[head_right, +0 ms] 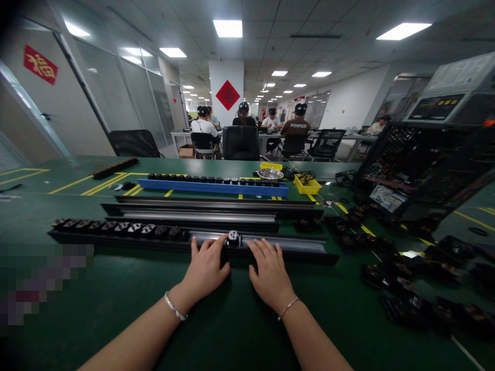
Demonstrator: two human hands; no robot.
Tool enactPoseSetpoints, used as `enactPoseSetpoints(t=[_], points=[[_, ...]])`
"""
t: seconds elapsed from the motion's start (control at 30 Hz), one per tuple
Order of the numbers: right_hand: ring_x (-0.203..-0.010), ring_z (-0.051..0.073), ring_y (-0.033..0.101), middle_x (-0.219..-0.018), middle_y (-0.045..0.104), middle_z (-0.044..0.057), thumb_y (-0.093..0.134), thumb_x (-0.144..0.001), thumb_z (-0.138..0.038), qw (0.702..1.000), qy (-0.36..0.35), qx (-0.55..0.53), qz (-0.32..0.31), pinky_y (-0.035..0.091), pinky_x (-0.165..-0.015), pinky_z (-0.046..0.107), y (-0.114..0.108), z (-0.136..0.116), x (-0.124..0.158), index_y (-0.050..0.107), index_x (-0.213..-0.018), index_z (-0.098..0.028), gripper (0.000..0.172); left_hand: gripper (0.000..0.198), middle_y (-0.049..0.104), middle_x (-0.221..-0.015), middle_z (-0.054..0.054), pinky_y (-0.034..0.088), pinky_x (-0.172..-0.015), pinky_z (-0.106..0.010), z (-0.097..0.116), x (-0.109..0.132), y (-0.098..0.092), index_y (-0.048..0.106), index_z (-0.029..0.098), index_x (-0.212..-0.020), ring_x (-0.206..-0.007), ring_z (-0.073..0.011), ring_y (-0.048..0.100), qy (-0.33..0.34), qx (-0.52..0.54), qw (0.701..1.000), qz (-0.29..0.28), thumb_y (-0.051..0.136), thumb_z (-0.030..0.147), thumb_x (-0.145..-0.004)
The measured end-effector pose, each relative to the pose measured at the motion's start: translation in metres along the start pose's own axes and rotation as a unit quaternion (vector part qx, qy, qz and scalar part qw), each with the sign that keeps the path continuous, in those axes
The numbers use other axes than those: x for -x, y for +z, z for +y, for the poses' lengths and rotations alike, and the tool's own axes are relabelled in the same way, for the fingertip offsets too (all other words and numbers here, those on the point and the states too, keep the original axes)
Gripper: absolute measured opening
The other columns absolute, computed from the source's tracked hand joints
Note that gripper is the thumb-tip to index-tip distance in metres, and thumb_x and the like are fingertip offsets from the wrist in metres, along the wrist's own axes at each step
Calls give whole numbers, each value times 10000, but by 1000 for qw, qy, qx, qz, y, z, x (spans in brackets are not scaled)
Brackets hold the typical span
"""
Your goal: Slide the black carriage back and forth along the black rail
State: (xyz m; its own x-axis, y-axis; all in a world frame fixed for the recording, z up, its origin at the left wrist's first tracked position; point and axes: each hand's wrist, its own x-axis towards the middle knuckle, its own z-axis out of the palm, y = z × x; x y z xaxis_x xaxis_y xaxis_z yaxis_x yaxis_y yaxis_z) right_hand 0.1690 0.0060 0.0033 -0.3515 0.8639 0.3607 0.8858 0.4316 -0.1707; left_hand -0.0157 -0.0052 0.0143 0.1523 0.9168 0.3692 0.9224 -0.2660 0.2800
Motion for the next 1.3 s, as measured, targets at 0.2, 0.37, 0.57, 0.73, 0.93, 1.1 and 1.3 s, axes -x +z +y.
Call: enactPoseSetpoints(t=[0.2, 0.37, 0.57, 0.73, 0.93, 1.1, 1.3], points=[[-1247, 227, 355, -1285, 513, 20, 444, -763, -237, 999, 30, 1, -13, 121, -1069, 520, 1, -9, -3, 466, -1275, -329, 520, 613, 560, -1250, -66, 0, -1078, -611, 2, -1, 1, 338, 211, -1342, -1149, -252, 448, 7, 9, 1000, -1, 505, 244, -753], [-1224, 218, 367, -1269, 515, 4, 451, -757, -229, 999, 28, 11, -13, 126, -1070, 505, 1, -9, -3, 459, -1276, -362, 535, 608, 557, -1254, -72, -8, -1080, -606, 3, -1, 0, 346, 208, -1338, -1149, -253, 446, 6, 9, 1000, -4, 503, 240, -752], [-1210, 213, 374, -1253, 519, 3, 454, -755, -216, 1000, 18, 17, -9, 133, -1069, 499, 3, -6, -1, 440, -1293, -372, 561, 618, 549, -1266, -60, -18, -1070, -619, 2, -1, 0, 336, 206, -1344, -1147, -253, 438, 12, 7, 1000, -6, 503, 248, -750], [-1199, 213, 382, -1232, 528, 11, 466, -750, -208, 1000, 13, 14, -7, 146, -1063, 500, 4, -6, -1, 444, -1291, -371, 565, 672, 542, -1275, -72, -18, -1063, -628, 2, -1, -1, 266, 202, -1387, -1141, -259, 438, 17, -10, 1000, -24, 498, 281, -762], [-1193, 214, 389, -1221, 534, 15, 474, -748, -204, 1000, 13, 7, -5, 143, -1064, 497, 2, -5, -1, 454, -1284, -366, 560, 676, 532, -1285, -66, -11, -1065, -629, 4, -1, 0, 251, 203, -1393, -1162, -256, 424, 33, -13, 999, -28, 488, 285, -766], [-1175, 208, 403, -1206, 543, 19, 475, -752, -210, 1000, 13, 7, 1, 147, -1062, 486, 1, -6, -1, 476, -1260, -345, 526, 679, 538, -1276, -72, -8, -1066, -627, 5, -1, 0, 253, 206, -1394, -1165, -260, 422, 32, -22, 999, -34, 493, 281, -763], [-1134, 192, 437, -1185, 561, 21, 477, -761, -204, 1000, 7, 19, 14, 181, -1049, 450, 0, -6, -2, 491, -1238, -316, 490, 697, 545, -1265, -66, -1, -1060, -639, 4, -1, 1, 234, 221, -1399, -1159, -263, 427, 40, -17, 999, -28, 498, 282, -757]])
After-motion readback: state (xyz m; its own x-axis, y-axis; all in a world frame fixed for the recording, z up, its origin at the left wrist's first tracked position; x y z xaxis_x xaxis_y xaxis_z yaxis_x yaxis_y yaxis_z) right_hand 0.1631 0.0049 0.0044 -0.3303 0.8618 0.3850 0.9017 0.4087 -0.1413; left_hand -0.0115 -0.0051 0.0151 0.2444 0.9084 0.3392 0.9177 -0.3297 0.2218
